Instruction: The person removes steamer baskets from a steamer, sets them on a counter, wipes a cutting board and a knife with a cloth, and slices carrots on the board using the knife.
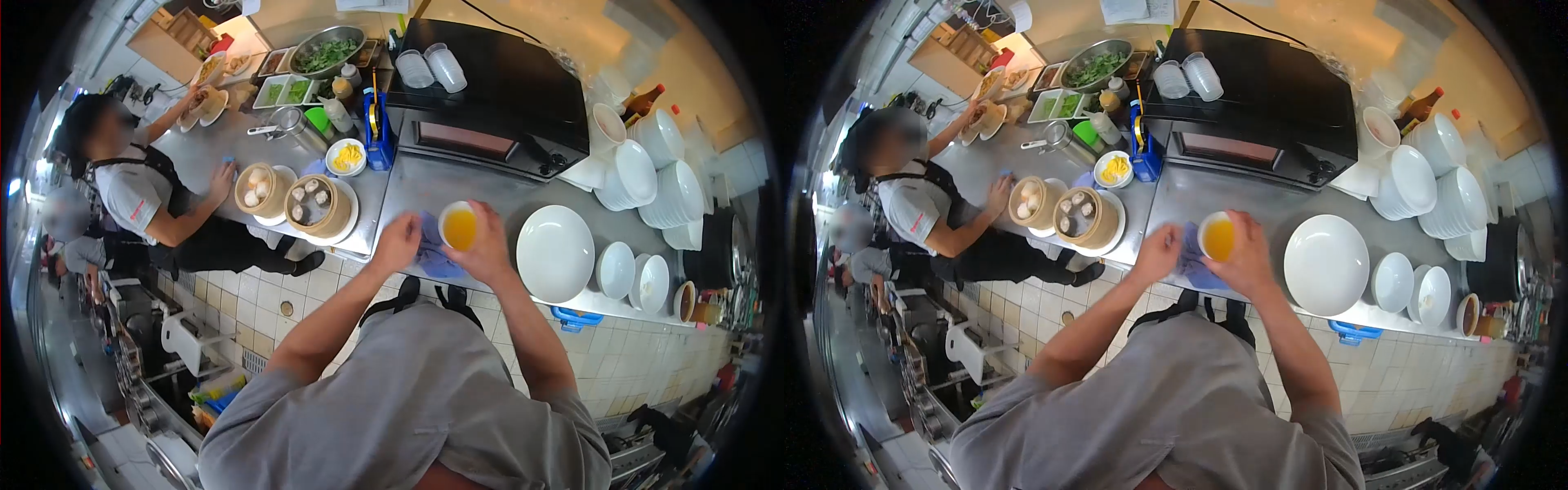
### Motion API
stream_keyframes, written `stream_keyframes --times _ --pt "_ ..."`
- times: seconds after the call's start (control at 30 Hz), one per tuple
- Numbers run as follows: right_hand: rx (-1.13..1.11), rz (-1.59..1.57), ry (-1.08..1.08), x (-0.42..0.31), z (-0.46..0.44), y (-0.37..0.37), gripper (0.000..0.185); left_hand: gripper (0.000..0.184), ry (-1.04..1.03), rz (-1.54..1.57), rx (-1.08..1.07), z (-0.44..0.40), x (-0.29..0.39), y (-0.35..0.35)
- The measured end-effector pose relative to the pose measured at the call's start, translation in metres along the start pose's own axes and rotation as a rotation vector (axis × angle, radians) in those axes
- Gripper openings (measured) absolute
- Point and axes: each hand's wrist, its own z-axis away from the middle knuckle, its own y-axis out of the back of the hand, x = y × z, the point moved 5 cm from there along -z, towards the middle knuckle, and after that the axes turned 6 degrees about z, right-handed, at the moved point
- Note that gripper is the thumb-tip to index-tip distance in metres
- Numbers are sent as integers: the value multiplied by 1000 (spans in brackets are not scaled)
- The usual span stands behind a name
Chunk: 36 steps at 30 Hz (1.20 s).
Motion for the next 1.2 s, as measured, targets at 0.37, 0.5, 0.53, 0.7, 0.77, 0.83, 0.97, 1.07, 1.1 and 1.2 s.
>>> stream_keyframes --times 0.37,0.5,0.53,0.7,0.77,0.83,0.97,1.07,1.1,1.2 --pt "-113 85 -11 -28 -78 -154 102 63 -168 90 -396 72 -29 -73" --pt "-35 -1 -23 -28 -59 -119 99 61 -473 -66 -470 37 -37 -113" --pt "47 -43 -3 -28 -49 -100 96 56 -369 99 -518 28 -35 -117" --pt "284 -363 -141 62 106 32 67 35 -453 -174 -17 17 14 -124" --pt "376 -296 -239 106 205 99 46 21 -70 64 -224 35 45 -126" --pt "454 -268 -408 169 325 150 20 19 -122 21 -412 72 59 -155" --pt "621 -232 -858 248 560 264 20 23 46 111 -677 174 74 -278" --pt "888 -238 -1018 271 680 327 25 15 91 114 -842 220 146 -403" --pt "965 -237 -1054 271 690 351 20 16 66 168 -972 239 169 -447" --pt "1030 -387 -911 305 680 413 18 22 -125 127 -1263 269 254 -544"
